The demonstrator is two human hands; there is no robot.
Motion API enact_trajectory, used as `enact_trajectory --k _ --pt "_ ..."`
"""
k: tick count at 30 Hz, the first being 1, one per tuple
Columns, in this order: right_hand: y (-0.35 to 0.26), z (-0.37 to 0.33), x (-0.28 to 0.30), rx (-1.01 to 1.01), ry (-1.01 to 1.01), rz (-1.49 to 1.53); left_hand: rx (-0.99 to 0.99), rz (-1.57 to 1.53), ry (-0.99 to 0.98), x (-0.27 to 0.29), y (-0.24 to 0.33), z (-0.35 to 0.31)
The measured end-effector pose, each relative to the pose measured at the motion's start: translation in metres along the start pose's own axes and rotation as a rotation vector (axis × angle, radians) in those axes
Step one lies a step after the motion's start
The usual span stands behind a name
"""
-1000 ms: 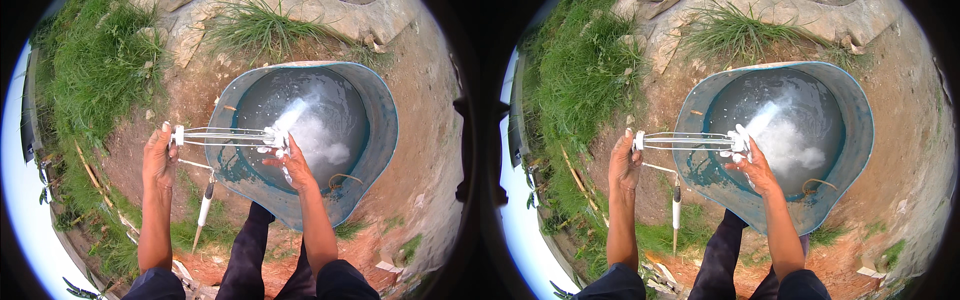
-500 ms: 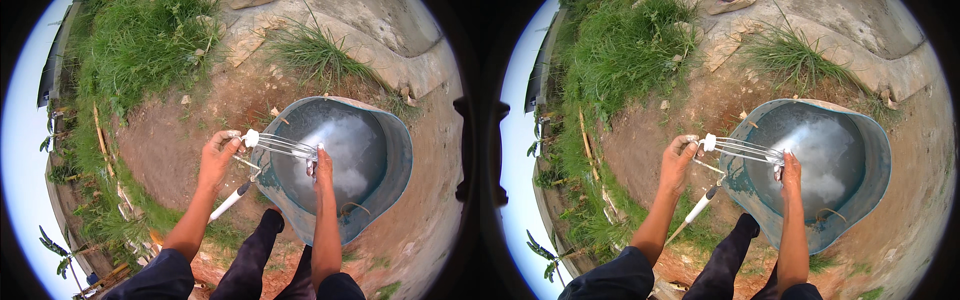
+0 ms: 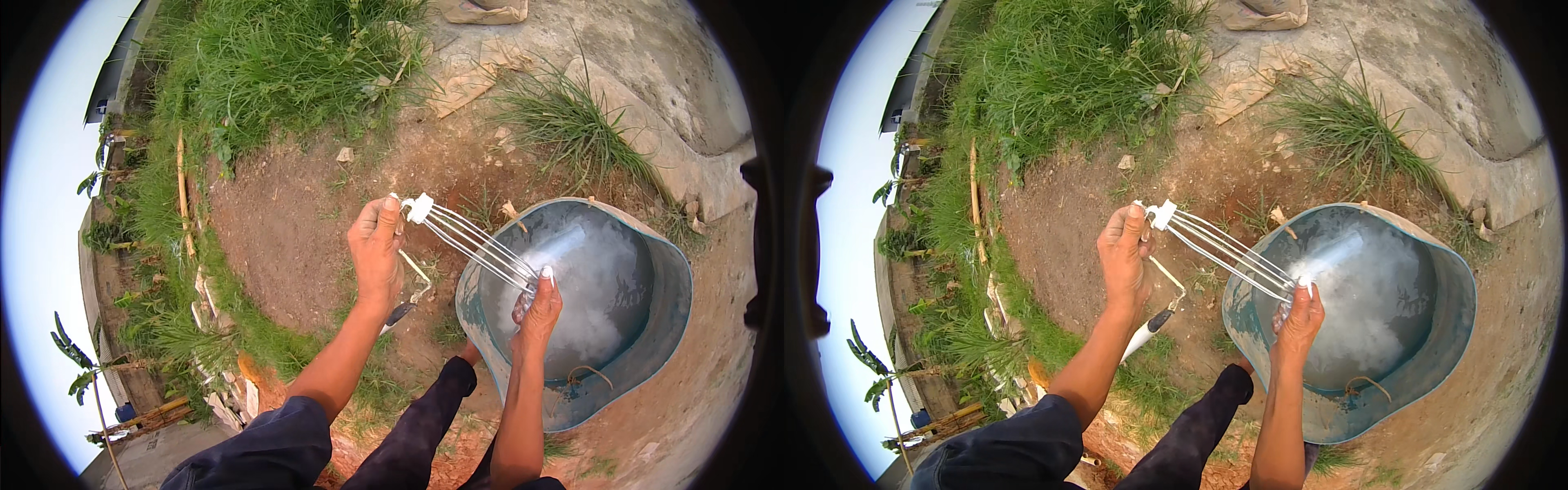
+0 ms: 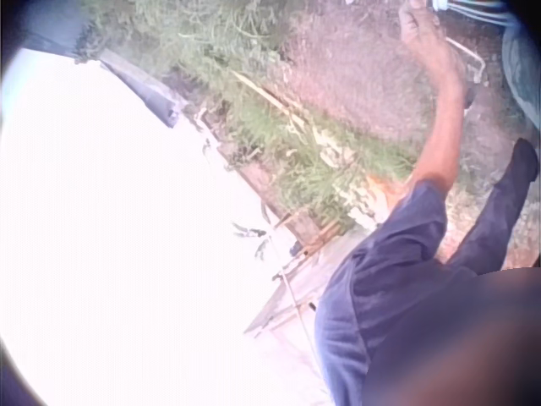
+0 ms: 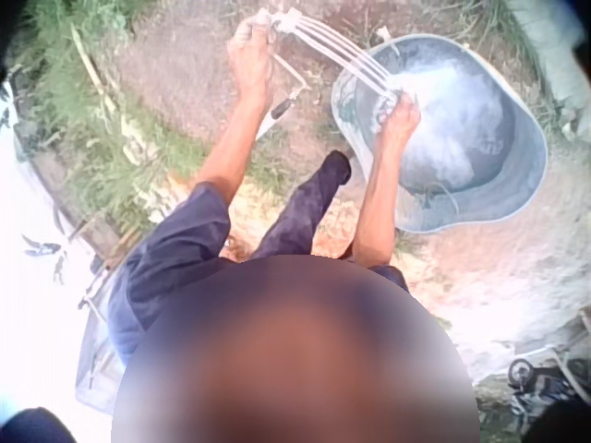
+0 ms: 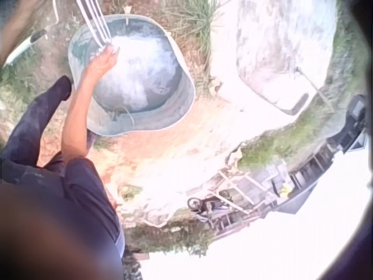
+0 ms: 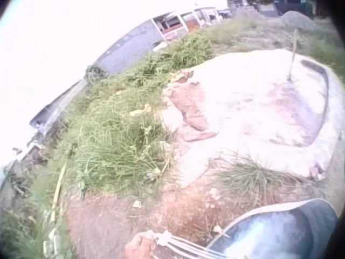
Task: The person removes a paint roller from a bucket of soapy water, then repeatedly scrubs and rinses the roller with both hands. The person continues to squeeze and rinse the roller until it appears clean, then lifts it out of the bucket and walks away.
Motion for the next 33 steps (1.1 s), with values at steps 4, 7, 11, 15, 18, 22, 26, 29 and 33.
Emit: enact_trajectory --k 4,7,11,15,18,22,26,29,33 --pt "0.005 0.011 0.006 -0.085 0.055 -0.006 0.311 -0.159 -0.109 0.002 -0.003 -0.009" --pt "0.008 0.010 0.005 -0.092 0.048 0.012 0.151 -0.090 -0.137 0.008 -0.007 -0.012" --pt "0.027 -0.002 -0.002 -0.158 0.110 -0.041 -0.131 0.017 -0.027 0.032 -0.021 -0.020" --pt "0.049 -0.020 -0.004 -0.174 0.135 0.025 -0.059 0.224 -0.116 0.059 -0.041 -0.030" --pt "0.051 -0.032 -0.002 -0.101 0.118 -0.019 -0.111 0.367 -0.140 0.065 -0.051 -0.031" --pt "0.045 -0.025 -0.017 -0.045 0.030 -0.098 -0.217 0.257 -0.012 0.062 -0.057 -0.017" --pt "0.053 0.014 -0.041 -0.162 -0.086 -0.063 -0.072 -0.072 0.046 0.064 -0.054 -0.006" --pt "0.063 0.034 -0.044 -0.209 -0.128 0.023 0.155 -0.217 -0.034 0.062 -0.043 -0.009" --pt "0.070 0.036 -0.029 -0.221 -0.087 0.114 0.677 -0.019 -0.544 0.057 -0.034 -0.069"
Point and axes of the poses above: each hand's wrist, its own z-axis towards the middle knuckle, its own x-axis out of the back of the hand, y = z × x, the point moved 5 cm from there along z, towards the middle knuckle, and after that the axes turned 2 degrees about -x, right-handed, at the moved point
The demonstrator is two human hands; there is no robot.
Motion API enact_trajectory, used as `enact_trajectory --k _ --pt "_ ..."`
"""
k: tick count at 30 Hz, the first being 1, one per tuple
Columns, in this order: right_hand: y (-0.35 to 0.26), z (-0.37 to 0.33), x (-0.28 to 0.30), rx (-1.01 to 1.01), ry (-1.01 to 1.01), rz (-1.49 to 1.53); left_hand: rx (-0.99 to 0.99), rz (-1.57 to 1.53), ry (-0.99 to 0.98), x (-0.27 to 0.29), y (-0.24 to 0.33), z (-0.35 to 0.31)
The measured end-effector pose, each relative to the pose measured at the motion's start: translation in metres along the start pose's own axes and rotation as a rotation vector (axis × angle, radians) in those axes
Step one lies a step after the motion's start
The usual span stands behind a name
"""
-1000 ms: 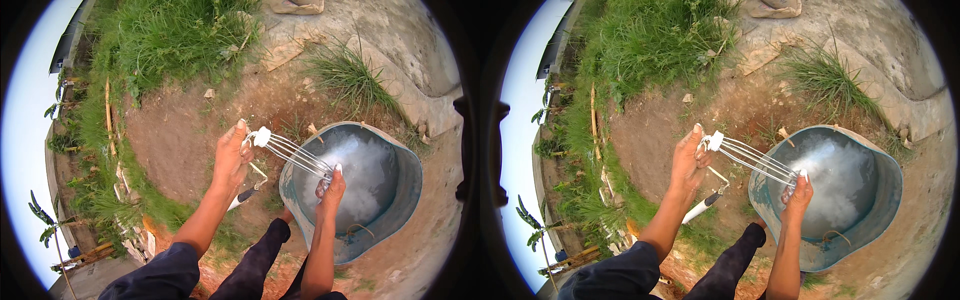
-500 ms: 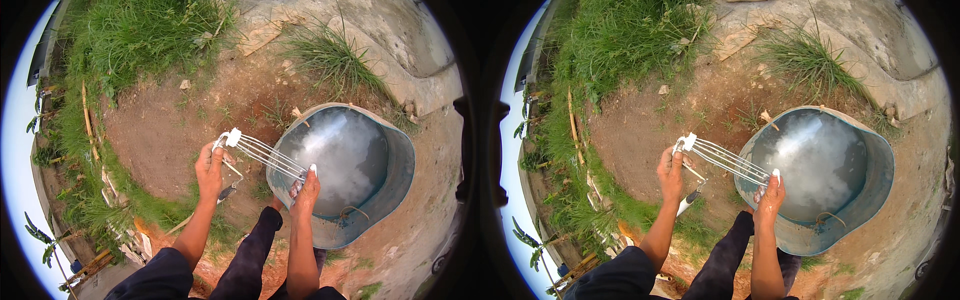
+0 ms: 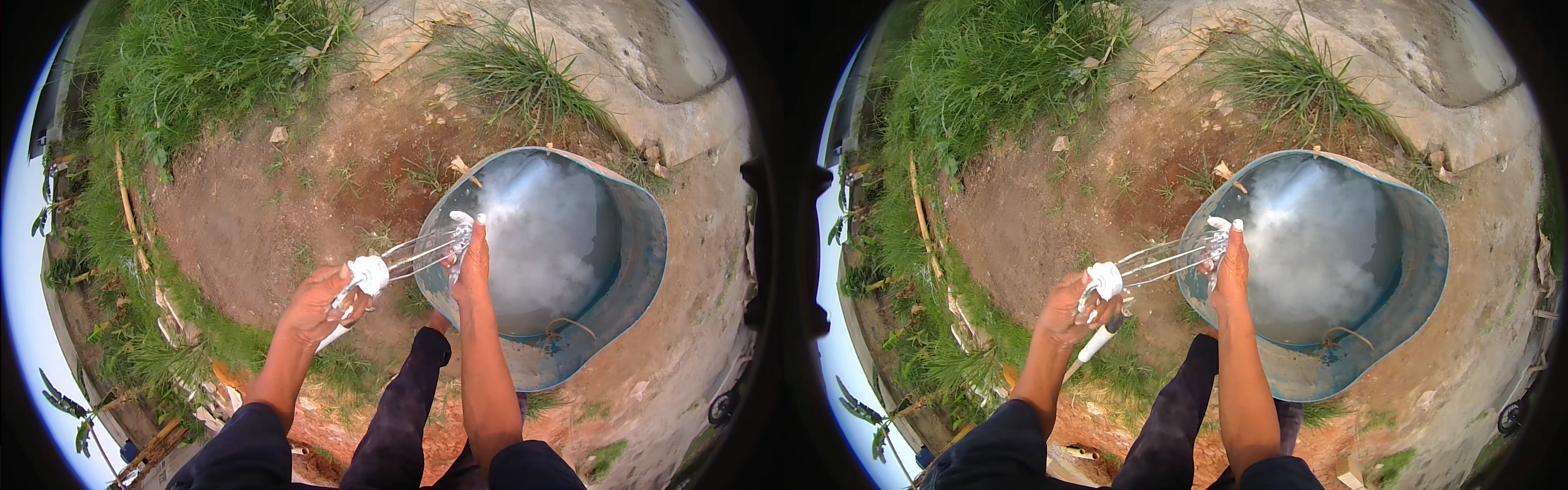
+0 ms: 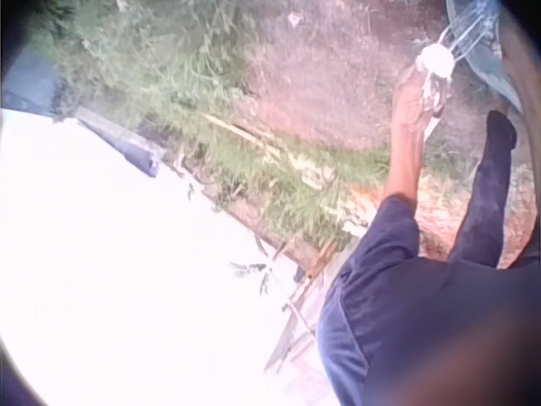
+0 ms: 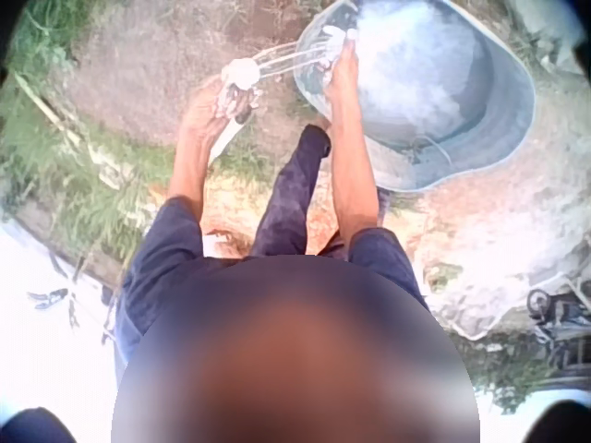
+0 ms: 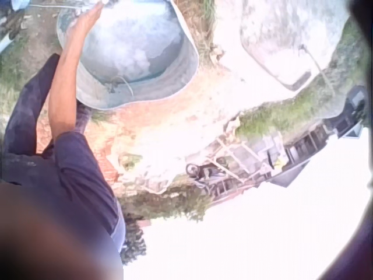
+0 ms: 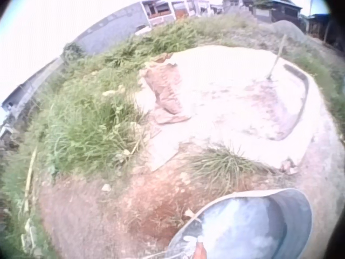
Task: The person removes a paint roller from a bucket of soapy water, then repeatedly scrubs and rinses the roller with both hands. The person continues to squeeze and rinse the roller until it appears clean, then lifts it out of the bucket and walks away.
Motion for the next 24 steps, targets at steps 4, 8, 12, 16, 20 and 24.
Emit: enact_trajectory --k 4,8,12,16,20,24 --pt "-0.006 -0.001 -0.003 0.054 0.034 -0.152 -0.201 -0.236 0.087 -0.003 -0.028 -0.025" --pt "-0.013 0.006 -0.025 0.143 0.070 -0.264 -0.778 -0.180 0.414 0.018 -0.010 -0.011" --pt "-0.008 0.008 -0.028 0.105 -0.009 -0.311 -0.874 -0.085 0.591 0.023 0.029 0.021" --pt "0.005 0.010 0.011 0.079 0.031 -0.197 -0.813 0.018 0.405 0.008 0.033 0.031" --pt "0.022 0.013 0.088 0.061 0.252 -0.283 -0.629 0.313 0.327 -0.021 -0.029 0.036" --pt "0.056 -0.008 0.180 -0.075 0.390 -0.379 -0.538 0.421 0.277 -0.034 -0.063 0.048"
Point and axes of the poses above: each hand's wrist, its own z-axis towards the middle knuckle, its own x-axis out of the back of the hand, y = z × x, the point moved 5 cm from there along z, towards the middle knuckle, and after that the axes turned 2 degrees about -x, right-handed, at the moved point
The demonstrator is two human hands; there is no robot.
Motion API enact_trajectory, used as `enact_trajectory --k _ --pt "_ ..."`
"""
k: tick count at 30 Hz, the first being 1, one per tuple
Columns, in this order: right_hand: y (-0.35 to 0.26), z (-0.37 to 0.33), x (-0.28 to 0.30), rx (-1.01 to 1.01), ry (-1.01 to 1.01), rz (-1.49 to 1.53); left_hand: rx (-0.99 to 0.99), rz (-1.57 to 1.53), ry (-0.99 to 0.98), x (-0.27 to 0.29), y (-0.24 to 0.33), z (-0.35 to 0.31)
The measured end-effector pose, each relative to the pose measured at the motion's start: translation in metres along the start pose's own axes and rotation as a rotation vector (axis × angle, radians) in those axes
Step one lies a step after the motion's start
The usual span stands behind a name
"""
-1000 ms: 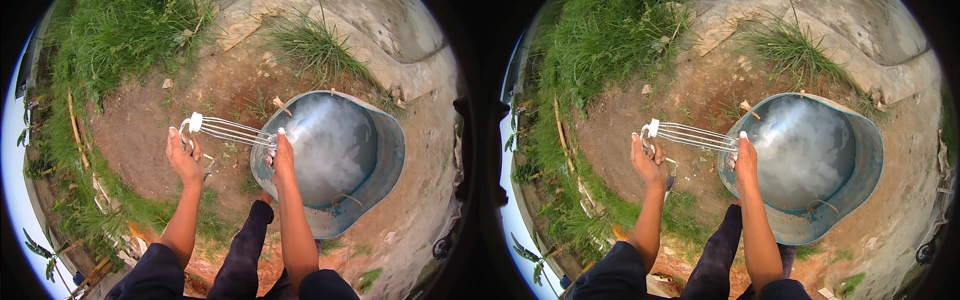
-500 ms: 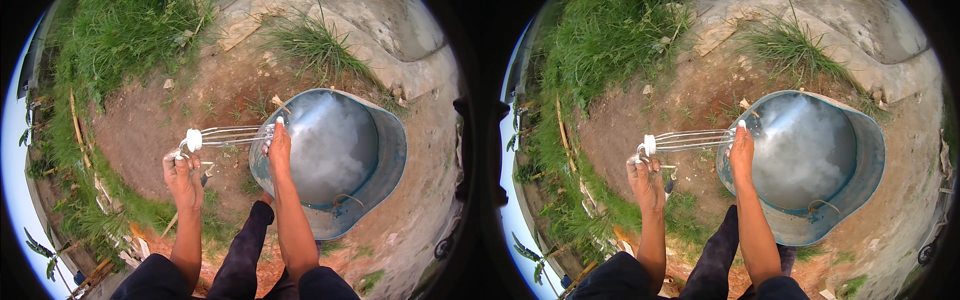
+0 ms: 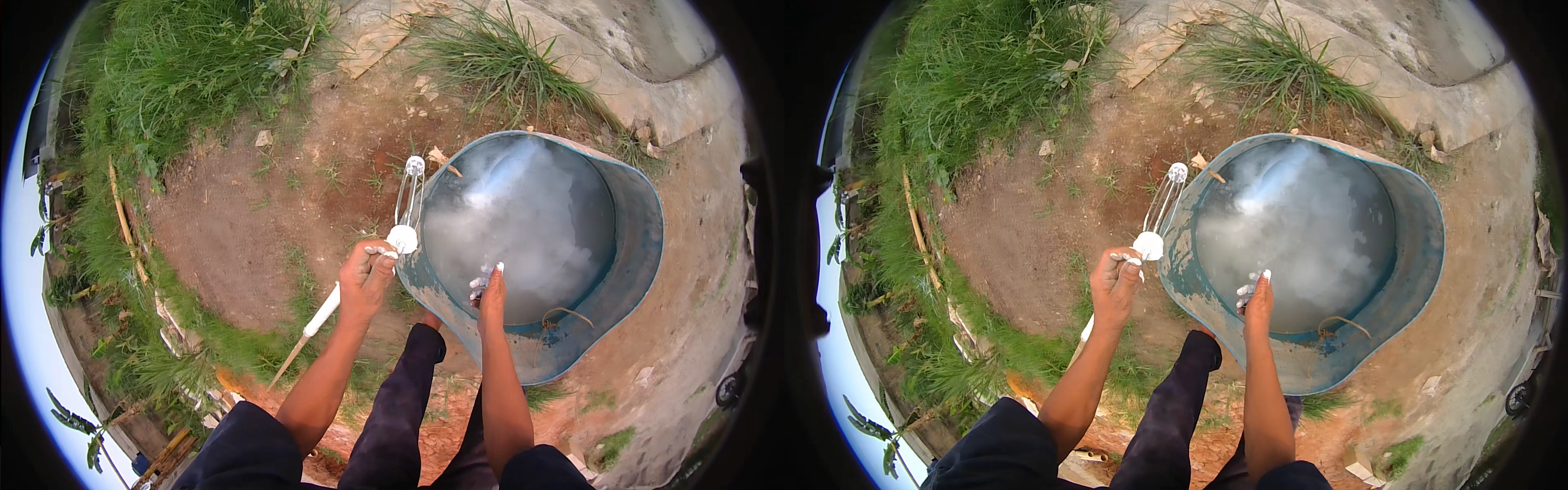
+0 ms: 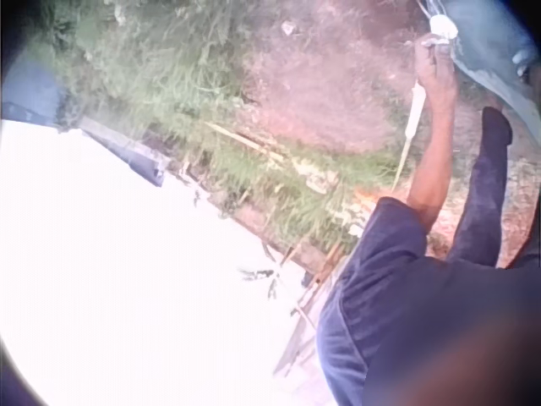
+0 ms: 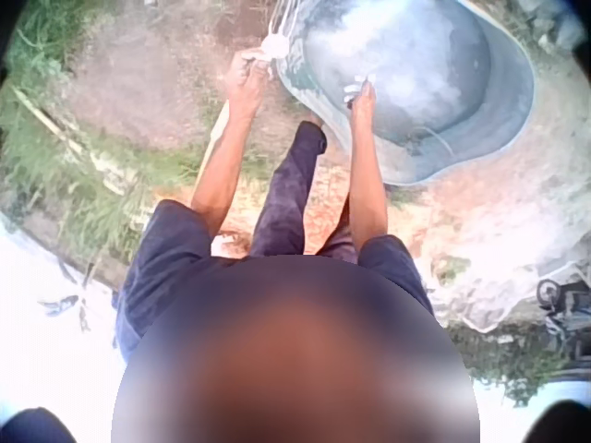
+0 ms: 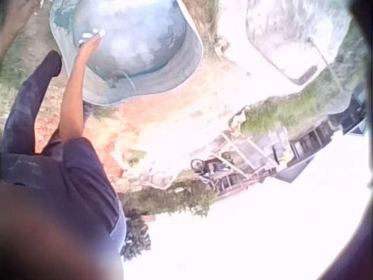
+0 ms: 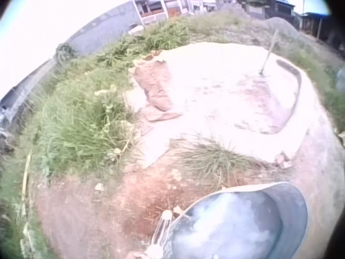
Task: The person removes a paint roller from a bucket of soapy water, then repeatedly scrubs and rinses the roller with both hands. The person continues to squeeze and rinse the roller until it appears clean, then lifts it out of the bucket and walks away.
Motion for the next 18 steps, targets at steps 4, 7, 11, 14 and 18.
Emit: enact_trajectory --k 4,7,11,14,18 --pt "0.048 -0.002 0.072 0.030 0.005 -0.127 -0.251 -0.014 0.186 0.018 0.035 -0.057" --pt "0.065 -0.004 0.113 0.045 0.012 -0.194 -0.324 -0.144 0.260 0.039 0.057 -0.098" --pt "0.062 0.000 0.138 0.068 0.028 -0.192 -0.204 -0.239 0.143 0.026 0.062 -0.117" --pt "0.046 0.013 0.139 0.083 0.019 -0.183 -0.098 -0.066 0.106 -0.011 0.026 -0.086" --pt "0.025 0.049 0.134 0.033 0.008 -0.135 -0.129 0.056 0.211 -0.029 -0.026 -0.024"
Point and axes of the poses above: each hand's wrist, its own z-axis towards the middle knuckle, its own x-axis out of the back of the hand, y = z × x, the point moved 5 cm from there along z, towards the middle knuckle, and after that the axes turned 2 degrees about -x, right-handed, at the moved point
